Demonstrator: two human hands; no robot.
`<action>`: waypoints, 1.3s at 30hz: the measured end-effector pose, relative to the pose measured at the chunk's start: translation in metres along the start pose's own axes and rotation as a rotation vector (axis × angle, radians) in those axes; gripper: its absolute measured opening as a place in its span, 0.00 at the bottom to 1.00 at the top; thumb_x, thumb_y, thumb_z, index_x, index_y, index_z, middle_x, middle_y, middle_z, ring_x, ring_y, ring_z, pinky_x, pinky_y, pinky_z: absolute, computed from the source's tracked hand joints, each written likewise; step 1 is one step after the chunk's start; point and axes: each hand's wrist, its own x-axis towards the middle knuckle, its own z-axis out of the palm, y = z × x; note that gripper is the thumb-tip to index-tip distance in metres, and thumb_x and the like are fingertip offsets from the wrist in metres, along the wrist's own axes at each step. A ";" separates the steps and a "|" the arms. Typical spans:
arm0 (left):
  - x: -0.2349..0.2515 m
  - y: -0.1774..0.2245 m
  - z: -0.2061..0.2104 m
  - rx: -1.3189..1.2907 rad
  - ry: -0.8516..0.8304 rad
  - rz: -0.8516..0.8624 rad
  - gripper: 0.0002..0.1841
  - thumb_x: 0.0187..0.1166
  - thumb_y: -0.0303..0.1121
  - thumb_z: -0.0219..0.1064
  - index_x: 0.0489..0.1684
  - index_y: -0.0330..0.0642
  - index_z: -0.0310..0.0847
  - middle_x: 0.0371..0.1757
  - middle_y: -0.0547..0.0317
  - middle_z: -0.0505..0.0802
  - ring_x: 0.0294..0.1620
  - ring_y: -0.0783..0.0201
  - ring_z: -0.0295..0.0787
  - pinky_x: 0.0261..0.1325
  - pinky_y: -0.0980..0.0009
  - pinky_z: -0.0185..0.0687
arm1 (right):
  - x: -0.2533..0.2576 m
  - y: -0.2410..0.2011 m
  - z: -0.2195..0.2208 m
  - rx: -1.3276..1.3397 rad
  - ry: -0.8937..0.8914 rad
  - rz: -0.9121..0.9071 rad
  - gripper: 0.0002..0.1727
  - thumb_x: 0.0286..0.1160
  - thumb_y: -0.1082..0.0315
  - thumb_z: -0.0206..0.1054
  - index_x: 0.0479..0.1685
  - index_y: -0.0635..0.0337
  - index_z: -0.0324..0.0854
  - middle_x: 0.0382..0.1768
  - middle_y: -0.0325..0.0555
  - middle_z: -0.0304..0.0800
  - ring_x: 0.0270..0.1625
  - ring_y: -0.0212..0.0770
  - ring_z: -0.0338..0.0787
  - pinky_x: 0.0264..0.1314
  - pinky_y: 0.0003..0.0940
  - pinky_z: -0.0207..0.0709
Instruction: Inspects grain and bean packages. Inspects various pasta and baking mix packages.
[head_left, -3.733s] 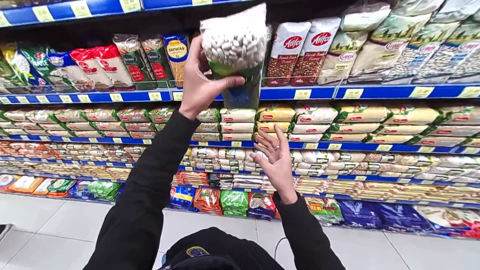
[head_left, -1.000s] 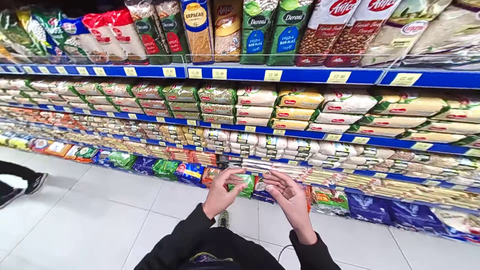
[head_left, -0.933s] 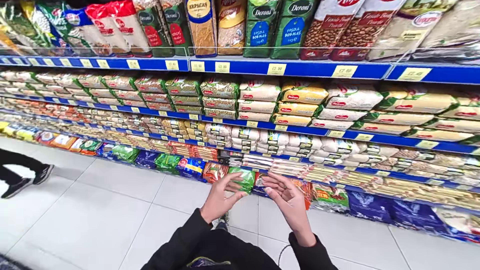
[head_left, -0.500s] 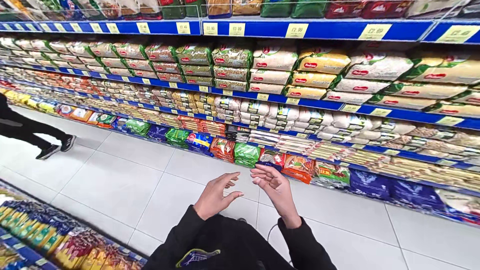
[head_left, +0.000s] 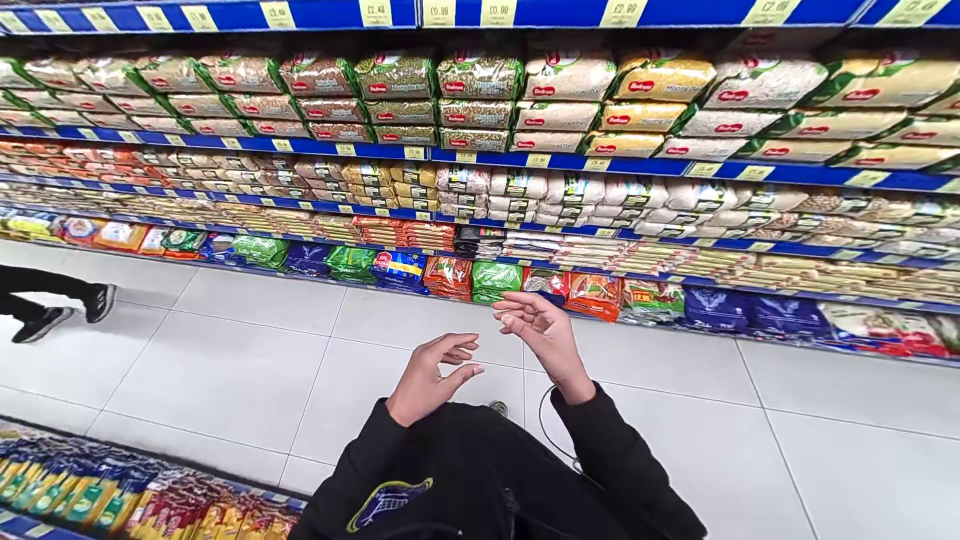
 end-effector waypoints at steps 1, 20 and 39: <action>-0.003 -0.001 -0.009 -0.008 -0.003 -0.003 0.23 0.77 0.32 0.75 0.68 0.31 0.81 0.63 0.49 0.92 0.54 0.61 0.95 0.57 0.63 0.95 | 0.001 0.000 0.009 -0.005 -0.002 -0.002 0.23 0.77 0.67 0.70 0.68 0.71 0.79 0.57 0.57 0.93 0.48 0.49 0.96 0.48 0.40 0.93; -0.042 -0.028 -0.117 -0.087 -0.098 -0.080 0.27 0.76 0.33 0.76 0.73 0.34 0.78 0.67 0.49 0.90 0.55 0.60 0.95 0.55 0.62 0.96 | 0.004 0.035 0.119 -0.058 0.067 0.081 0.24 0.75 0.69 0.72 0.68 0.70 0.79 0.57 0.56 0.93 0.50 0.49 0.96 0.53 0.40 0.93; -0.060 -0.044 -0.172 -0.221 -0.040 -0.084 0.30 0.76 0.30 0.75 0.77 0.31 0.72 0.67 0.48 0.90 0.54 0.55 0.95 0.53 0.59 0.96 | 0.047 0.068 0.149 -0.039 0.050 0.176 0.28 0.76 0.62 0.72 0.71 0.71 0.76 0.54 0.56 0.94 0.52 0.49 0.95 0.51 0.42 0.92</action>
